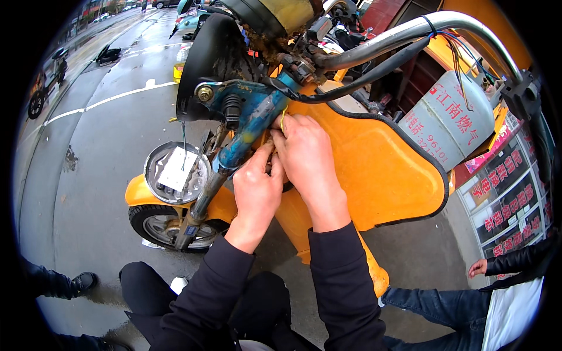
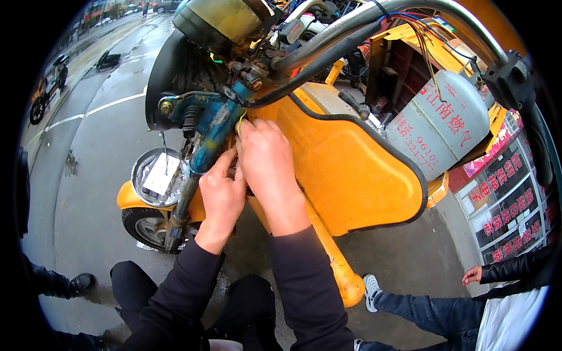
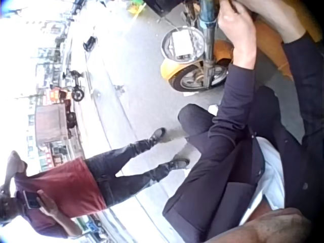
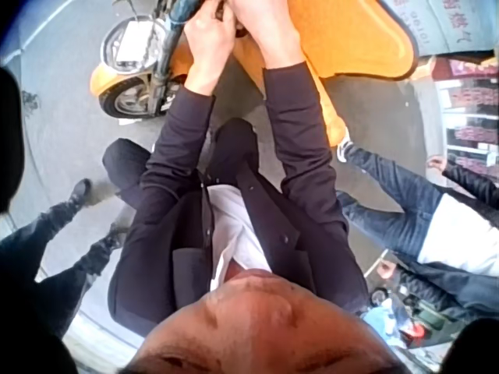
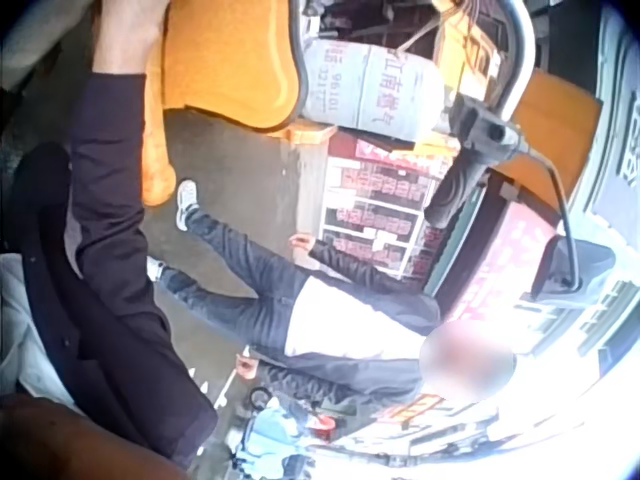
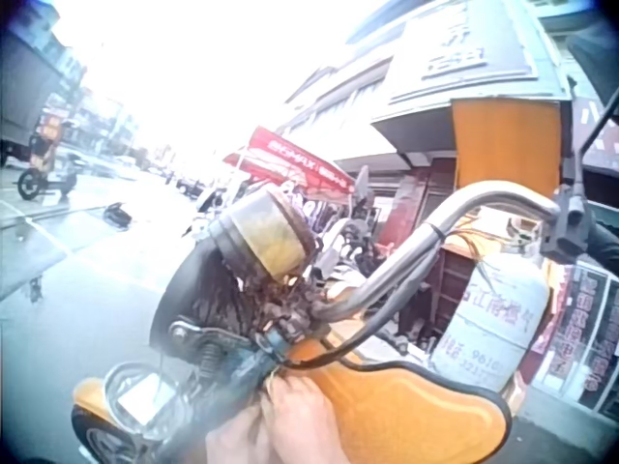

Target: The person works on the exposed wiring of a yellow three-wheeled vehicle, stripping and twisting wires near the handlebar and headlight area. The person repeatedly adjusts and repositions wire bundles while another person stands nearby.

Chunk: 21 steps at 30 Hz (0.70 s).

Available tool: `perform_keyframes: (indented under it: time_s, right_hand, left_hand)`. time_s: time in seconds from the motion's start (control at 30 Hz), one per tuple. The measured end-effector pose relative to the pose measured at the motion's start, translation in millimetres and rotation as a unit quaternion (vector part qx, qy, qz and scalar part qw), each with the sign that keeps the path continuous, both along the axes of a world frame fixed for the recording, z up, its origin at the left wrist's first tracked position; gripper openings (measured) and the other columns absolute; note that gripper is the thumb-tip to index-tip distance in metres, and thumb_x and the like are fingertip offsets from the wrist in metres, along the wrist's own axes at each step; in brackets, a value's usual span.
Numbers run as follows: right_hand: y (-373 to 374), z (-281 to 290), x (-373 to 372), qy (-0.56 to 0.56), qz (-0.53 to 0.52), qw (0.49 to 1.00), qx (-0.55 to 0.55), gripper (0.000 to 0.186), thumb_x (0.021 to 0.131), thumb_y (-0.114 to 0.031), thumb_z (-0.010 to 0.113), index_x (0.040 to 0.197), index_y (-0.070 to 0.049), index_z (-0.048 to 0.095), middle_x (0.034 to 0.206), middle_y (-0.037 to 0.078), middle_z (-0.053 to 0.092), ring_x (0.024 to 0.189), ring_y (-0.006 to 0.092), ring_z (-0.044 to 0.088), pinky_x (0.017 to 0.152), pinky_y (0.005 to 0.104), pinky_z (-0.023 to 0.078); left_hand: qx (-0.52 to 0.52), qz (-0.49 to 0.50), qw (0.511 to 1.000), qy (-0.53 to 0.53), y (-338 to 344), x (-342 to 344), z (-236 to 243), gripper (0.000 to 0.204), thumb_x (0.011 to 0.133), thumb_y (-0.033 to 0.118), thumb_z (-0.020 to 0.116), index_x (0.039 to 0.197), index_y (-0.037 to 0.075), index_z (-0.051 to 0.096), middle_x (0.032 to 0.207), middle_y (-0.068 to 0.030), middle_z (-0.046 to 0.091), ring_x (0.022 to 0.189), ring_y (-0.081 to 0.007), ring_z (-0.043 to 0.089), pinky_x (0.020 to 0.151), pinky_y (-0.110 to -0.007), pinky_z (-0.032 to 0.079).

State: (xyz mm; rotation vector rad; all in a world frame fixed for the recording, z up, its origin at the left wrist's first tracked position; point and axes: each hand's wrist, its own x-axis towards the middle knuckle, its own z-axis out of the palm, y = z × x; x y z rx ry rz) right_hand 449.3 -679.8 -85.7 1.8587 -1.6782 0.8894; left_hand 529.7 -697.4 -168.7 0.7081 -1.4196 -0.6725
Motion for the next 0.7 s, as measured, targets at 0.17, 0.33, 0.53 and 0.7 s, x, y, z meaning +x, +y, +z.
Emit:
perform_keyframes:
  time_s: [0.17, 0.33, 0.53, 0.7]
  right_hand:
    - [-12, -9, 6, -0.045, -0.082, 0.995, -0.019, 0.007, 0.084, -0.004, 0.06, 0.088, 0.001, 0.06, 0.088, 0.021, 0.064, 0.084, 0.0402, 0.062, 0.078, 0.0476, 0.051]
    - [4, 7, 0, -0.181, 0.003, 0.983, 0.019, 0.009, 0.086, -0.001, 0.057, 0.092, 0.005, 0.059, 0.094, 0.024, 0.065, 0.091, 0.0427, 0.062, 0.082, 0.0492, 0.05]
    - [16, 7, -14, -0.166, -0.027, 0.986, -0.012, 0.024, 0.084, 0.002, 0.055, 0.106, 0.007, 0.062, 0.105, 0.028, 0.066, 0.102, 0.0441, 0.061, 0.088, 0.0469, 0.05]
    - [17, 13, -7, -0.248, 0.001, 0.967, 0.063, 0.028, 0.084, -0.003, 0.058, 0.11, 0.007, 0.062, 0.103, 0.03, 0.066, 0.101, 0.0453, 0.062, 0.089, 0.0464, 0.05]
  left_hand:
    - [0.003, -0.001, 1.0, 0.003, -1, 4, 1, 0.024, 0.086, 0.004, 0.065, 0.109, -0.002, 0.069, 0.081, -0.0201, 0.07, 0.069, -0.0332, 0.068, 0.064, -0.039, 0.054]
    - [0.0, 0.0, 1.0, 0.01, 0, 1, -3, 0.027, 0.086, 0.004, 0.065, 0.112, -0.001, 0.069, 0.086, -0.0201, 0.07, 0.068, -0.031, 0.068, 0.064, -0.037, 0.054]
    - [0.002, 0.011, 1.0, 0.008, 1, -1, -2, 0.028, 0.088, 0.005, 0.065, 0.115, 0.0, 0.069, 0.079, -0.0168, 0.069, 0.064, -0.0244, 0.068, 0.062, -0.033, 0.054]
    - [0.028, -0.005, 1.0, 0.011, 2, 1, -5, 0.027, 0.087, 0.006, 0.065, 0.113, 0.0, 0.069, 0.076, -0.017, 0.068, 0.062, -0.027, 0.066, 0.06, -0.036, 0.053]
